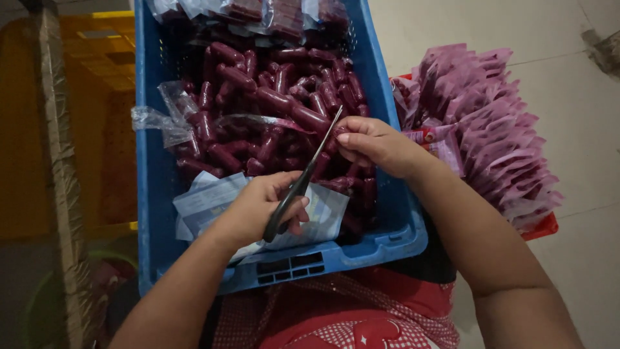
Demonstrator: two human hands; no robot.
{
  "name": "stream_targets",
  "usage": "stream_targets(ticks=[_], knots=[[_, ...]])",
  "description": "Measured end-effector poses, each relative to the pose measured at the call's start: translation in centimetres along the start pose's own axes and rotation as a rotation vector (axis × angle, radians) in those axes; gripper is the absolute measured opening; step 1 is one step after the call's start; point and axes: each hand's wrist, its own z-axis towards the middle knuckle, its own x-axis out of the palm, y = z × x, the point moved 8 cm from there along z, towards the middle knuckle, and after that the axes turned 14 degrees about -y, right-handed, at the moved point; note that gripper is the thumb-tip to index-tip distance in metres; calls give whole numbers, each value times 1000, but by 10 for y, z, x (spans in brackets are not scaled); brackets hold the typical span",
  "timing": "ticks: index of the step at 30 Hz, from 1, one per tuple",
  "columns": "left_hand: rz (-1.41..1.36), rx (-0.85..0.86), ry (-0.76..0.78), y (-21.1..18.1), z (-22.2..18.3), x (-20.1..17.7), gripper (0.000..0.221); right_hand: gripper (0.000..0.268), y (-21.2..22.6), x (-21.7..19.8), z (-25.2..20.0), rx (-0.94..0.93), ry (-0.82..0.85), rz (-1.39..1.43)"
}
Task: Using scissors to cut a continuous chain of sausages into individual links inside a plastic crate.
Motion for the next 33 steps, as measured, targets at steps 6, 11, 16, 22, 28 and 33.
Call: stream_targets(ticks=[6,11,16,22,28,33], knots=[[15,-42,-45,4,1,-11,50,14,-12,-16,7,19,-106,-67],[132,-78,-150,2,-17,-43,52,20,19,-24,31,-24,-296,-331],[343,-270,-414,-25,-50,-88,62,23,50,30,94,-438,-260,-967],[192,19,-554,-12,-54,-143,44,31,-1,123,137,-371,-12,-1478],[96,2,-528,9,-57,-150,46,12,-48,157,155,-530,52,-1761],[134,2,-457,11,-60,-143,42,33,-11,133,141,-16,265,-1664]])
